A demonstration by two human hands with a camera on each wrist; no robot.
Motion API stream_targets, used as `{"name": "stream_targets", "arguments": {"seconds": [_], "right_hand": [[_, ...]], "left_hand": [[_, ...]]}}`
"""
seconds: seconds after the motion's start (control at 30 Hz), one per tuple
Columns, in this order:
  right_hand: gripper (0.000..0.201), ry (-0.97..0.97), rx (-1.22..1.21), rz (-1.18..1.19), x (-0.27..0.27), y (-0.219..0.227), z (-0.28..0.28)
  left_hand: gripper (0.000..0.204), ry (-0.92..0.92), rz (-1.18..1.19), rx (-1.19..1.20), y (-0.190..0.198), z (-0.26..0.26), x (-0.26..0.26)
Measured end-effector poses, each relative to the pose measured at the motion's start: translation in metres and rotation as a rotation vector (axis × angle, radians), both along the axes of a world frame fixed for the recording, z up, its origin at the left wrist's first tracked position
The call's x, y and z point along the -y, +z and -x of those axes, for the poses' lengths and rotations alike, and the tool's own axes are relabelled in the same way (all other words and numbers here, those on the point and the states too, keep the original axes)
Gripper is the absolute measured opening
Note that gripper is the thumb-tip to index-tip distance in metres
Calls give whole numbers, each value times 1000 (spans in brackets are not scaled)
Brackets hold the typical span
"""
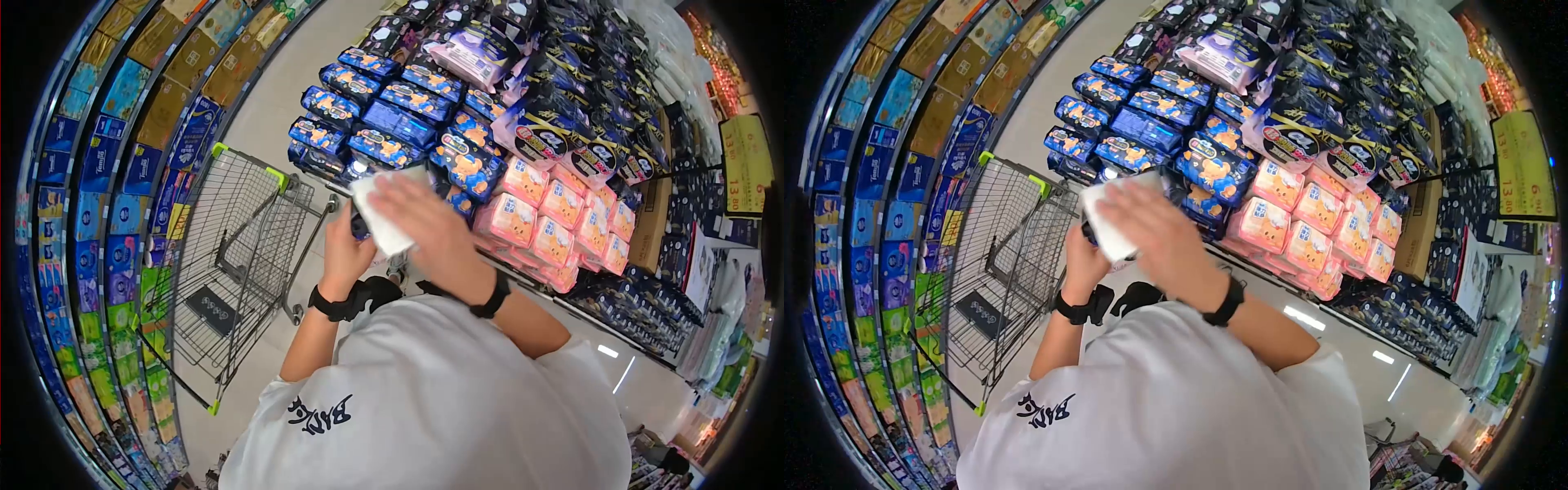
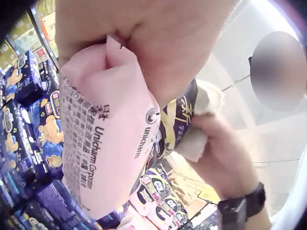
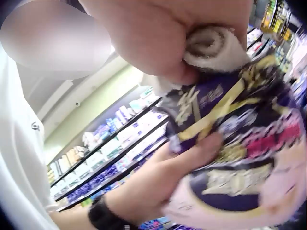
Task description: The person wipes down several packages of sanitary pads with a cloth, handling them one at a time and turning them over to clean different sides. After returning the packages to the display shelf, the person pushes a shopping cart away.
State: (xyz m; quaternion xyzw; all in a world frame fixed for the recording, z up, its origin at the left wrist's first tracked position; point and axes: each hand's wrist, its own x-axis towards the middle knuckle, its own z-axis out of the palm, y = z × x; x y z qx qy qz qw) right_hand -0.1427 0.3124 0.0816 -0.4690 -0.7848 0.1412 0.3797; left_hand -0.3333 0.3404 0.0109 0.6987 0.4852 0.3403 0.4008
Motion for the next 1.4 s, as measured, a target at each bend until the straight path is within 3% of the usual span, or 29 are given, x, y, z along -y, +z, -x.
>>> {"name": "stream_targets", "arguments": {"seconds": [0.03, 0.1, 0.2, 0.27, 0.37, 0.4, 0.53, 0.6, 0.67, 0.73, 0.8, 0.87, 0.93, 1.0, 1.03, 1.07, 1.13, 1.2, 1.27, 1.3, 1.33, 1.4], "right_hand": [[51, 14, -3, 4, 0, 5, 10], [51, 0, 51, -33, -8, 6, 15], [55, -127, 162, -72, -24, -22, -14], [59, -193, 18, 65, -22, -25, -38], [62, -251, -393, 188, -10, -21, -50], [62, -257, -395, 174, -6, -22, -43], [72, -215, -427, 113, 2, -9, 8], [76, -156, -245, 13, 2, -10, 7], [77, -157, -260, 29, 14, -2, 3], [75, -40, -164, 109, 29, -2, -12], [75, -33, -199, 139, 44, -8, -22], [75, -17, -280, 320, 49, -6, -31], [68, -212, -381, 213, 38, -4, -34], [62, -340, -411, -6, 26, 33, -25], [60, -334, -307, -40, 10, 7, -22], [66, -188, -286, -52, 7, -12, -15], [74, -249, -76, -11, 18, 0, 15], [79, -202, -38, 11, 21, -4, 14], [80, -249, -41, 29, 23, -5, 15], [80, -293, -27, -7, 19, -5, 13], [79, -332, -38, -37, 13, -2, 11], [75, -351, -66, -60, 4, -2, 1]], "left_hand": [[50, 0, -103, 33, 2, 5, -4], [50, 27, -86, 97, 11, 15, -7], [49, 21, -84, 138, 16, 27, 0], [46, 68, 81, 267, 8, 31, -1], [41, 21, 431, 645, 2, 34, -13], [41, 13, 562, 814, 7, 30, -16], [42, -131, 879, 924, -7, 18, -34], [43, -127, 877, 1009, -7, 6, -39], [45, -114, 891, 1064, 5, -3, -39], [53, -129, 954, 1192, 9, -3, -44], [52, -187, 884, 1155, 18, 1, -52], [51, -154, 876, 1082, 18, 4, -59], [42, -81, 633, 926, 19, 0, -58], [42, -26, 609, 895, 18, -9, -53], [42, -3, 604, 922, 11, -14, -54], [41, 18, 597, 951, 6, -17, -56], [40, 52, 556, 971, 19, -20, -54], [39, 92, 510, 1004, 23, -18, -59], [41, 80, 618, 1106, 14, -10, -58], [48, -66, 628, 1199, 9, -9, -57], [71, -112, 601, 1231, 16, -12, -50], [92, -415, 852, 1504, 35, -4, -45]]}}
